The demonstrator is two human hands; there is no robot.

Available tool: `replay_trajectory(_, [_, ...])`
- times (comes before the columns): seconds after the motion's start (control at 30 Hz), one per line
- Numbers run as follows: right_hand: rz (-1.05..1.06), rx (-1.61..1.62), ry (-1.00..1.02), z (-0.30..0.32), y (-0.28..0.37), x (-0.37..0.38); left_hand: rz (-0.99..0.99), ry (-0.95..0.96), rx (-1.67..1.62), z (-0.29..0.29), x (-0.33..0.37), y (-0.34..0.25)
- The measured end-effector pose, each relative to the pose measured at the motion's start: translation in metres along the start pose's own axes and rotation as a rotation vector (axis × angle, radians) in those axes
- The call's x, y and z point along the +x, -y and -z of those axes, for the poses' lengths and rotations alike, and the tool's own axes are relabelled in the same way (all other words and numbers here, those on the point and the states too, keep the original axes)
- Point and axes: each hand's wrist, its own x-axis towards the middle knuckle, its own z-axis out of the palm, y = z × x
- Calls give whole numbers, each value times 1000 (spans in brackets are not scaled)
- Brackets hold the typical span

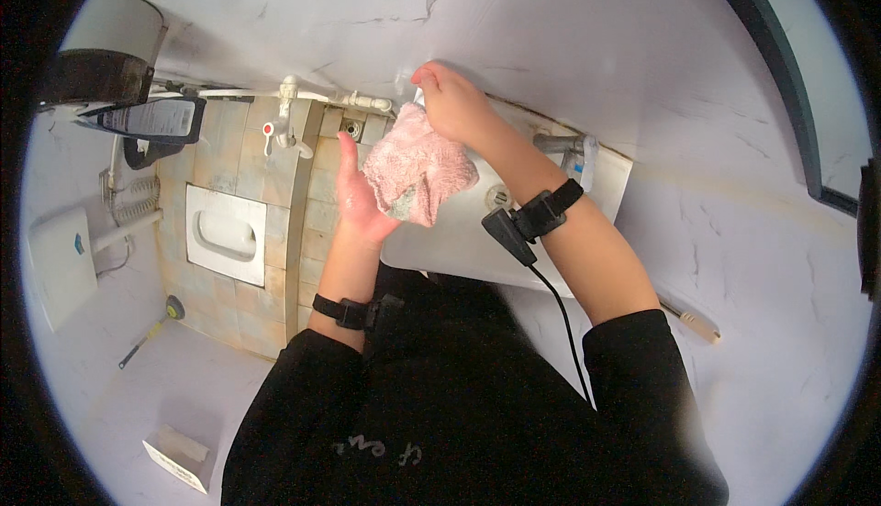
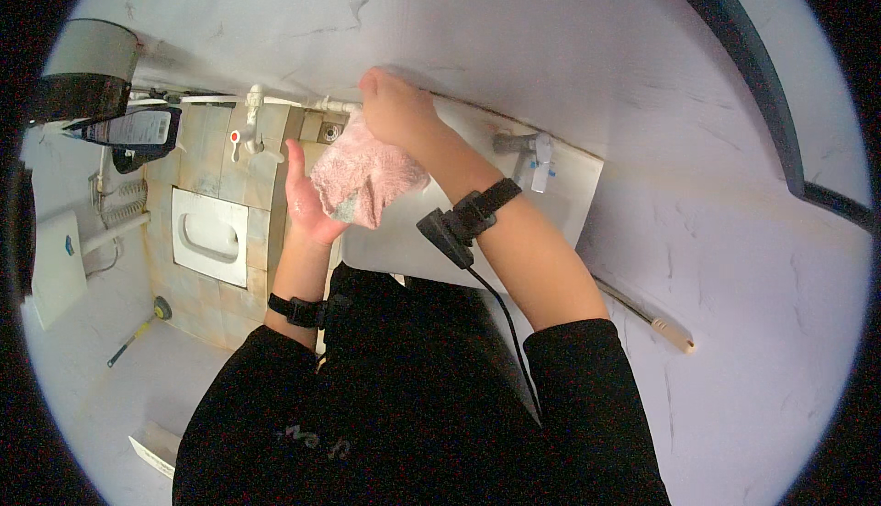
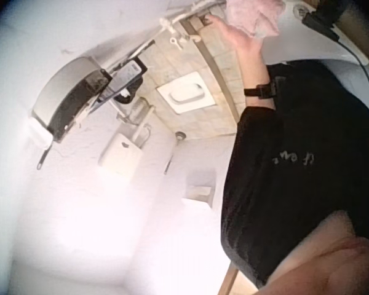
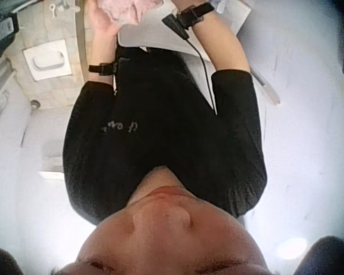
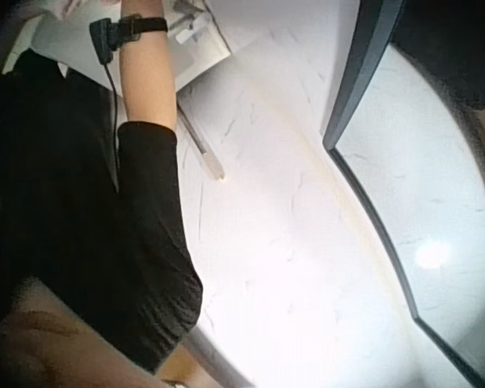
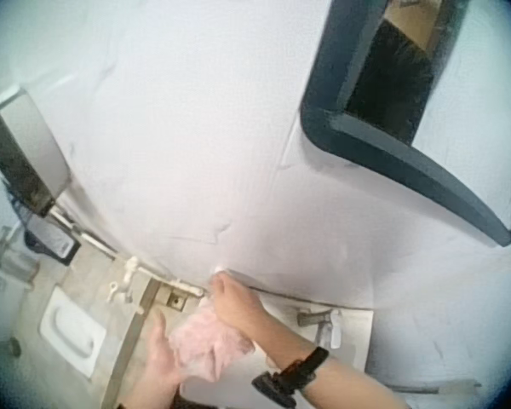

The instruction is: The person cleans a pink rag with soap at a sink, wrings it out, and then washes their hands under running water.

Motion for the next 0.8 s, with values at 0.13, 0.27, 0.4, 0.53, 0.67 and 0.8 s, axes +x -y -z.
replay_trajectory(0.13, [26, -22, -2, -5, -8, -2, 12, 1, -15, -2, -2, 1])
replay_trajectory(0.27, [25, -9, 15, -9, -16, 3, 5, 6, -25, -4, -3, -1])
replay_trajectory(0.4, [95, -83, -11, -8, -16, 4, 17, 37, -17, 1, 2, -1])
replay_trajectory(0.53, [58, -130, -24, -6, -7, 3, -13, 34, 42, 3, -2, 0])
replay_trajectory(0.67, [191, -72, -70, 0, -25, 5, -5, 10, 79, 8, 3, 7])
replay_trajectory(0.8, [126, 278, -348, 10, -32, -30, -25, 31, 100, 11, 0, 4])
